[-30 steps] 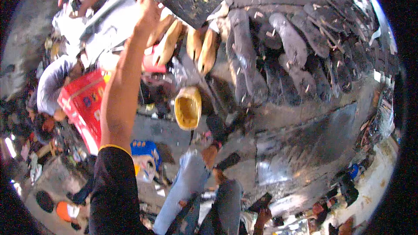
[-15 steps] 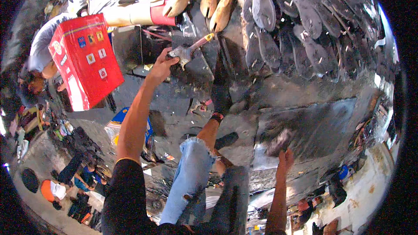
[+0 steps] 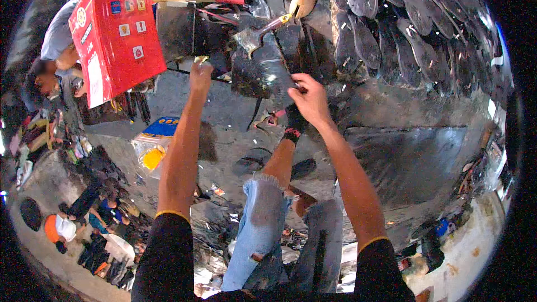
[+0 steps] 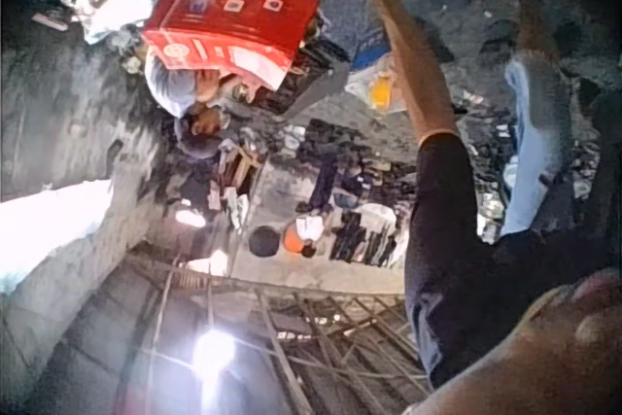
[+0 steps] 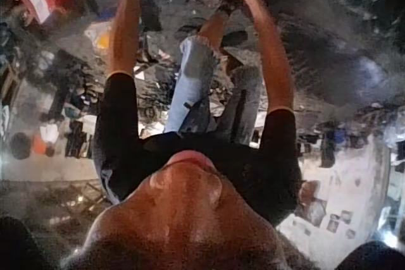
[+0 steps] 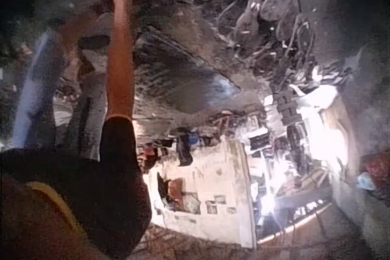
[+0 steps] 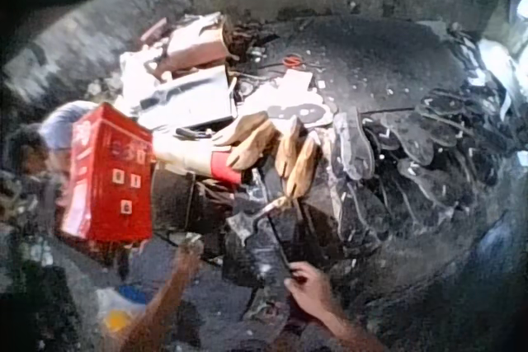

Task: The person applies a yellow adhesive to a large black rubber sheet using a brush and a bucket. They spread the glue evenly across the surface, then lift and fold the sheet before placing it back down.

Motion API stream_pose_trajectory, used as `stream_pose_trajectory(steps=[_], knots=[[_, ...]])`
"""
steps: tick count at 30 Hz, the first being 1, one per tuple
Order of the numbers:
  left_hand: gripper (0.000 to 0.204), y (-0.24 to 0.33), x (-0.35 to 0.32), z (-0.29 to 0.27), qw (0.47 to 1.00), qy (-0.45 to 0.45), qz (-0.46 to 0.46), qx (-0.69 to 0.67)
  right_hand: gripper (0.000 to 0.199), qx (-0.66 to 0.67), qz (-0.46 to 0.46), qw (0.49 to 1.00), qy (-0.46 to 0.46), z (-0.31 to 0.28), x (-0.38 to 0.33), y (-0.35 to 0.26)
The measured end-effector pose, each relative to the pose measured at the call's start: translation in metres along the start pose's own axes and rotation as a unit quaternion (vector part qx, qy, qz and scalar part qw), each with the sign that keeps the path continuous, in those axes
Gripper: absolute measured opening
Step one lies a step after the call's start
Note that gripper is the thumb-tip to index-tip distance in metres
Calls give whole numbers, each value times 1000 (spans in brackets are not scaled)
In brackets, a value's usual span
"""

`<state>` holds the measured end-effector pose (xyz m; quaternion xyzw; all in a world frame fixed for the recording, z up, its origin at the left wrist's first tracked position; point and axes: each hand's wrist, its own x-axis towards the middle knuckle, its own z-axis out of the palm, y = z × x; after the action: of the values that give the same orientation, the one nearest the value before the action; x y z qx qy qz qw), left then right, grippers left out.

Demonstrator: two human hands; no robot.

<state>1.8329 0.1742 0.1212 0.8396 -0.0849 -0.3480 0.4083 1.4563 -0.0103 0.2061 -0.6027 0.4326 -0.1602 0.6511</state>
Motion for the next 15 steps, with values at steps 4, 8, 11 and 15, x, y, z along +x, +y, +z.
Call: stream_pose_trajectory(steps=[4, 8, 11, 15], knots=[[37, -67, -115, -20, 994, -1, 78, 72, 38, -82, -28, 991, 102, 6, 5, 31], [44, -75, -246, -90, 987, -67, -135, -50, 29, -68, 99, 979, 167, -53, -137, 45], [50, -114, -273, -192, 917, 157, -29, 365, 33, -167, 221, 949, 149, -102, -310, 114], [37, -64, -269, -150, 900, -61, 94, 420, 25, -362, 443, 817, 73, -196, -585, 166]])
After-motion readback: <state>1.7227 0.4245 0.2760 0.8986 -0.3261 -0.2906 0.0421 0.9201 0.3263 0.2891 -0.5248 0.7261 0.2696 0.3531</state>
